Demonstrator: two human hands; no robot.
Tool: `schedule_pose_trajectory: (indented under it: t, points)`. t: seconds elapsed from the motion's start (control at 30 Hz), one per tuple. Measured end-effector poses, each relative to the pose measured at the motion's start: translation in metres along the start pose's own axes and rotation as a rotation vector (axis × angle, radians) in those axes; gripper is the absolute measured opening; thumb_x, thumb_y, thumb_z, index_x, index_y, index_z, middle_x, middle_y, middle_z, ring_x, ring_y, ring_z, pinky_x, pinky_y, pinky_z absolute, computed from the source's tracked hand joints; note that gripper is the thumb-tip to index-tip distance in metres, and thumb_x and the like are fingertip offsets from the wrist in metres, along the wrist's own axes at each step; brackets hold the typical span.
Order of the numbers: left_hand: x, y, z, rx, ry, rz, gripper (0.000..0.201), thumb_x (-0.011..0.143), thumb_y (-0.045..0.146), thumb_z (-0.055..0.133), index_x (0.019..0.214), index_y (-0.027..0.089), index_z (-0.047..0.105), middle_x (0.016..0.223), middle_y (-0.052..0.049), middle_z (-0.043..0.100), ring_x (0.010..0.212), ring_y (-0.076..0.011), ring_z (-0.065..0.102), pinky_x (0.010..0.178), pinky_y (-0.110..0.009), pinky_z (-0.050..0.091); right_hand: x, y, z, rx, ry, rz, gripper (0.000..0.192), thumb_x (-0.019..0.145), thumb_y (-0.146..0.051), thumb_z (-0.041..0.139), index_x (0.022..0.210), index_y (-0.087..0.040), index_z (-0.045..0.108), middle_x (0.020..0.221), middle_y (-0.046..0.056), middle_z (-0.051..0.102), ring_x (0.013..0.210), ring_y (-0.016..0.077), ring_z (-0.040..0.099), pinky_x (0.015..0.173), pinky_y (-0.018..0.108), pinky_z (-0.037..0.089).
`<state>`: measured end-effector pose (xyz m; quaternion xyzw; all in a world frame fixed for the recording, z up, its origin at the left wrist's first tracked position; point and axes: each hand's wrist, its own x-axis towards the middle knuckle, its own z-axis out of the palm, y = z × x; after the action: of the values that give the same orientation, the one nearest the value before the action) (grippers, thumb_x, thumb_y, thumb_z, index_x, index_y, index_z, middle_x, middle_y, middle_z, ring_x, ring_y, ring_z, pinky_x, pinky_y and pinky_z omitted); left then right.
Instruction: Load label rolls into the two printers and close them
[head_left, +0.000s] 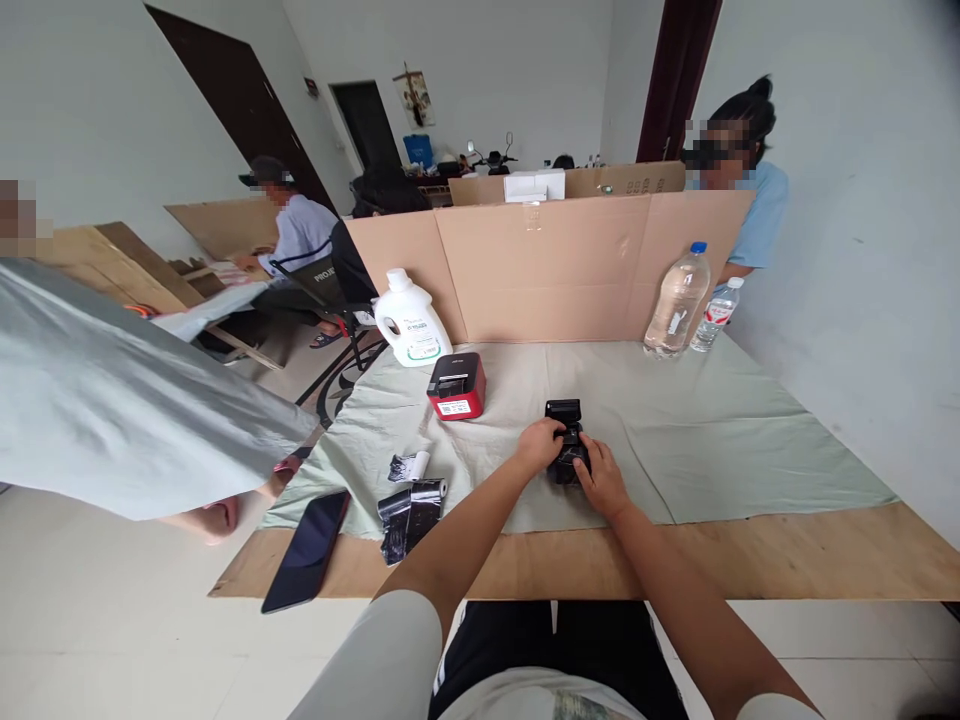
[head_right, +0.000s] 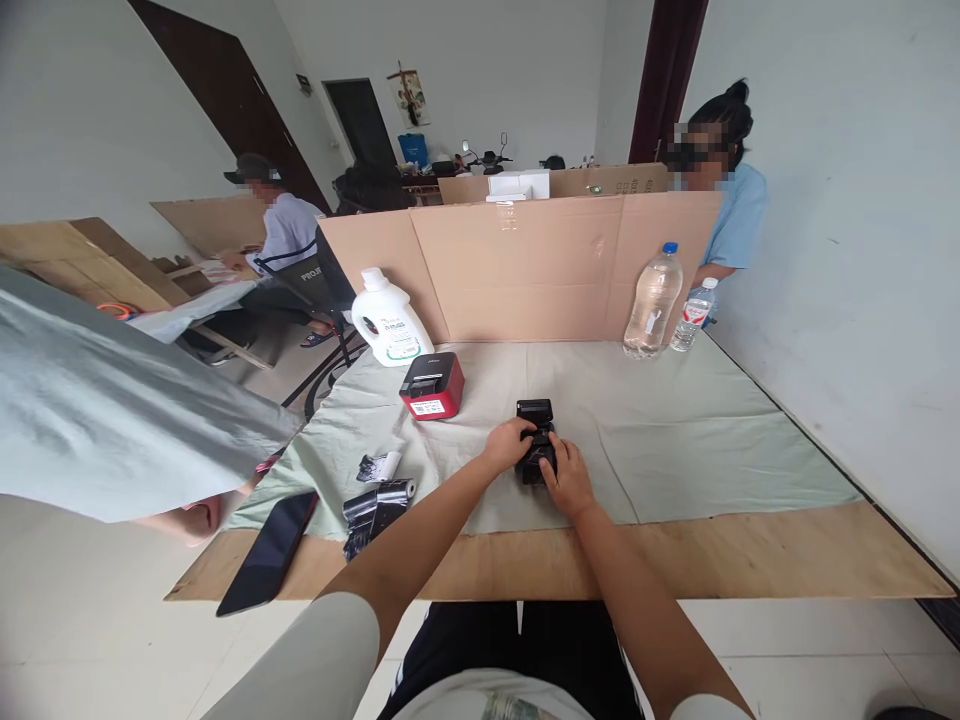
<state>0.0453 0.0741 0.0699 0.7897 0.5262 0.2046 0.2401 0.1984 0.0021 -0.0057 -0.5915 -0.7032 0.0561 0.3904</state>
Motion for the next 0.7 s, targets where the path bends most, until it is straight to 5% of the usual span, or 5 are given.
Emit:
schedule_pose_trajectory:
  t: [0.27, 0.5, 0.7]
  points:
    - [0.045, 0.025, 0.008, 0.102, -0.090, -0.024, 0.011, 0.068, 0.018, 0.077, 0.078, 0.018, 0.073, 0.081, -0.014, 0.070, 0.098, -0.0307, 0.065, 0.088, -0.035, 0.048, 0.000, 0.002, 0.000, 0.099, 0.013, 0.032, 0.052, 0.097, -0.047, 0.027, 0.134, -0.016, 0.046, 0.120, 0.014, 0.056, 0.114, 0.0242, 0.052, 0.099, 0.046, 0.044]
    - [0.050, 0.036, 0.009, 0.254, -0.190, 0.005, 0.013, 0.064, 0.014, 0.078, 0.075, 0.014, 0.072, 0.092, -0.020, 0.070, 0.111, -0.0358, 0.058, 0.096, -0.041, 0.044, 0.000, 0.003, 0.000, 0.116, 0.023, 0.025, 0.052, 0.097, -0.046, 0.025, 0.131, -0.014, 0.048, 0.118, 0.015, 0.057, 0.112, 0.0238, 0.052, 0.099, 0.045, 0.045]
    - [0.047, 0.033, -0.012, 0.304, -0.305, 0.017, 0.021, 0.054, 0.014, 0.077, 0.075, 0.016, 0.072, 0.092, -0.012, 0.071, 0.104, -0.0322, 0.061, 0.091, -0.036, 0.046, 0.000, 0.008, 0.002, 0.146, 0.050, -0.003, 0.051, 0.098, -0.047, 0.023, 0.132, -0.017, 0.047, 0.123, 0.014, 0.058, 0.115, 0.0246, 0.053, 0.100, 0.047, 0.045]
